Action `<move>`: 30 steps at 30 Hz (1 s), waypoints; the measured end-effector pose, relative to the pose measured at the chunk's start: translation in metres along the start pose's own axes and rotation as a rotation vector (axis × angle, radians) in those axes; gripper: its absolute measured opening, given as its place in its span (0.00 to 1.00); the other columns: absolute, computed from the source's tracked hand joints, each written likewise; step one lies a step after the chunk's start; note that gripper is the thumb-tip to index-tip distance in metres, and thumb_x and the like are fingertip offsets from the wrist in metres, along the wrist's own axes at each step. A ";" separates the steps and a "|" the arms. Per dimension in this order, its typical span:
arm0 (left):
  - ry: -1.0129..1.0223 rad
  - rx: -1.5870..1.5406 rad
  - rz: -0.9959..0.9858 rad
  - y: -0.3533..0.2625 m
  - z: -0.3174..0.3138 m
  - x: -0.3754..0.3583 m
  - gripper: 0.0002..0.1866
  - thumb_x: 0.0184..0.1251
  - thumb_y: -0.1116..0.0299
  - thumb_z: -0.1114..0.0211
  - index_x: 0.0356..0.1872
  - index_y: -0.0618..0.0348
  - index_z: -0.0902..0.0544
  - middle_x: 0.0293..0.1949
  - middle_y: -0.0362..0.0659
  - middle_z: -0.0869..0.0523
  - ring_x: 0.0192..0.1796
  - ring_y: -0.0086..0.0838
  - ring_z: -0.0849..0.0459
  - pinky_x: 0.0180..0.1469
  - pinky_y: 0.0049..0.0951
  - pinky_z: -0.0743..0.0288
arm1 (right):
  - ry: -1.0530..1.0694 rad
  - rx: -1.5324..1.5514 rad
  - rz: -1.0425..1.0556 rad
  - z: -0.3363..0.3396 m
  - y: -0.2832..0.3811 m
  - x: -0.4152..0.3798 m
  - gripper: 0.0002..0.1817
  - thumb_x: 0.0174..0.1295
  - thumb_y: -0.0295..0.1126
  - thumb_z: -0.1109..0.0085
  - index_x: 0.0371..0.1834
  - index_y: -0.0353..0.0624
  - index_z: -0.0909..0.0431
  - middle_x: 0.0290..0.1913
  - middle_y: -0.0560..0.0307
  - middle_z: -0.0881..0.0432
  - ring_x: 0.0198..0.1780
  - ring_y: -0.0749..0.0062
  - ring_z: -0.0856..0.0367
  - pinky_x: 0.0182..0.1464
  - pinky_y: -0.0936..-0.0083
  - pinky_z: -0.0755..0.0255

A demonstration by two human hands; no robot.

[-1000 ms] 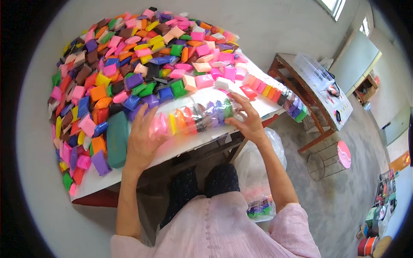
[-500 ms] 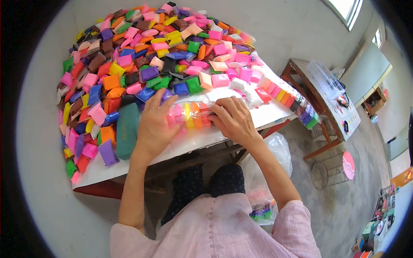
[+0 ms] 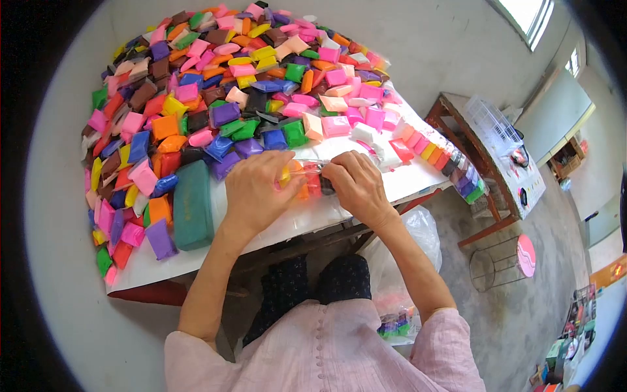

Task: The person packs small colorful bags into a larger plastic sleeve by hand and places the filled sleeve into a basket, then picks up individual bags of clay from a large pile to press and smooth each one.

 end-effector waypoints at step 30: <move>-0.255 0.306 -0.467 -0.015 -0.008 -0.012 0.18 0.53 0.69 0.32 0.49 0.54 0.15 0.52 0.45 0.17 0.53 0.41 0.20 0.53 0.44 0.26 | 0.185 -0.162 0.110 -0.004 0.011 0.003 0.10 0.51 0.30 0.42 0.36 0.40 0.24 0.37 0.57 0.26 0.40 0.66 0.25 0.44 0.69 0.31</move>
Point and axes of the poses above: each hand's wrist, its own x-axis towards the middle knuckle, its own z-axis out of the back of the hand, y = z × x, the point moved 6 cm from there along x, towards the middle knuckle
